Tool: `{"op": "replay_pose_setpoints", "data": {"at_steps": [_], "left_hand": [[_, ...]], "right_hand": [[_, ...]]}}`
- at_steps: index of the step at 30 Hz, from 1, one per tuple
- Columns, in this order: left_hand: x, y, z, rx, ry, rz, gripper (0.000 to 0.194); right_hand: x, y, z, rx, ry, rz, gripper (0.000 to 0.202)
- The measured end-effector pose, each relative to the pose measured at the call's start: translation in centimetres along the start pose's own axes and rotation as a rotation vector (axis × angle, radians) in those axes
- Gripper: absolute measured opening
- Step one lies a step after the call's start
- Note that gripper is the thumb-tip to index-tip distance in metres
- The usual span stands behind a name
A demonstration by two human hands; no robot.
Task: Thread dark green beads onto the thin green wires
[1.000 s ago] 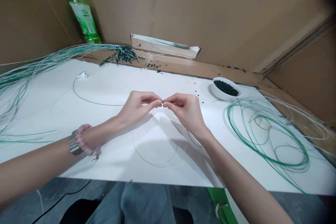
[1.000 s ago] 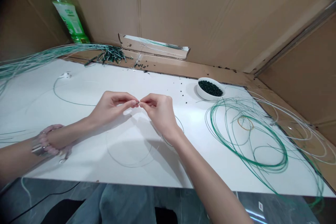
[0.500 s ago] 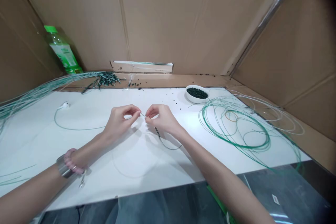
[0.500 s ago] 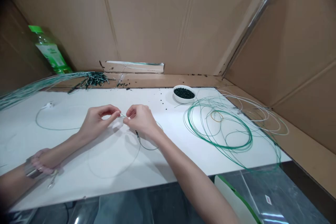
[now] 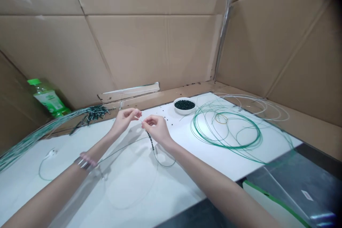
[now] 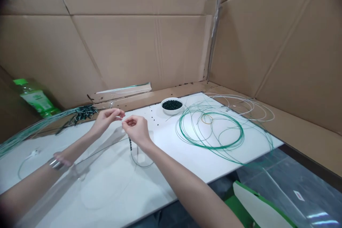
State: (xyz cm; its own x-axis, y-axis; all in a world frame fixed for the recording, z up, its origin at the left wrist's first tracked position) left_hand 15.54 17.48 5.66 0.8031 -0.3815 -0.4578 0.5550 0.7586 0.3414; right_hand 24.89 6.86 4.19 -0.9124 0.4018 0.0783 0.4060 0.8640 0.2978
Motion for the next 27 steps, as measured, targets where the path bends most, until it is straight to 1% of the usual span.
{"op": "replay_pose_setpoints", "data": {"at_steps": [2,4,7,9,11,15,19,22,24,25,27], "left_hand": [[1.6,2.9,-1.3,-0.001,0.076,-0.031,0.049],[3.7,5.3,-2.3,0.014,0.169,-0.063,0.043],[7.2,7.5,-3.1,0.062,0.284,-0.121,0.032],[9.2,8.2,-3.3,0.102,0.338,-0.169,0.029],[10.7,8.3,-3.4,0.138,0.382,-0.221,0.028],[12.5,8.1,-3.5,0.168,0.455,-0.283,0.028],[13.5,8.2,-3.3,0.133,0.498,-0.278,0.028],[13.3,8.4,-2.9,0.091,0.499,-0.246,0.025],[12.1,8.3,-2.2,0.074,0.473,-0.215,0.021],[11.2,8.0,-1.8,0.070,0.451,-0.193,0.020],[8.6,7.0,-0.7,0.058,0.391,-0.141,0.019]], "right_hand": [[0.0,0.0,0.1,0.007,0.045,0.024,0.005],[0.2,-0.2,0.2,0.013,0.079,0.028,0.005],[0.5,-0.4,0.1,0.004,0.109,0.026,0.005],[0.7,-0.5,0.1,-0.001,0.129,0.025,0.005],[0.7,-0.5,0.2,0.008,0.155,0.031,0.007],[0.7,-0.6,0.2,0.030,0.184,0.045,0.006],[0.7,-0.7,0.0,0.042,0.168,0.050,0.008],[0.5,-0.7,-0.1,0.028,0.163,0.055,0.008],[0.3,-0.6,-0.3,0.006,0.170,0.065,0.008],[0.1,-0.6,-0.5,-0.008,0.170,0.072,0.008],[-0.3,-0.7,-0.9,-0.045,0.141,0.089,0.010]]}}
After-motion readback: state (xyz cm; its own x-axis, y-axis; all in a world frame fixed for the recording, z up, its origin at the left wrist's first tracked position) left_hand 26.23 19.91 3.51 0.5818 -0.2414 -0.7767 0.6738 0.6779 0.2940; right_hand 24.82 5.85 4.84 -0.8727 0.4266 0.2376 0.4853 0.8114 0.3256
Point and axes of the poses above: each hand's wrist, its own y-axis towards the middle knuckle, its own x-axis out of the palm, z = x × y, the point moved 10 cm from there along y, towards the middle knuckle, and after that the axes turned 1 degree about z, right-handed, at the moved point
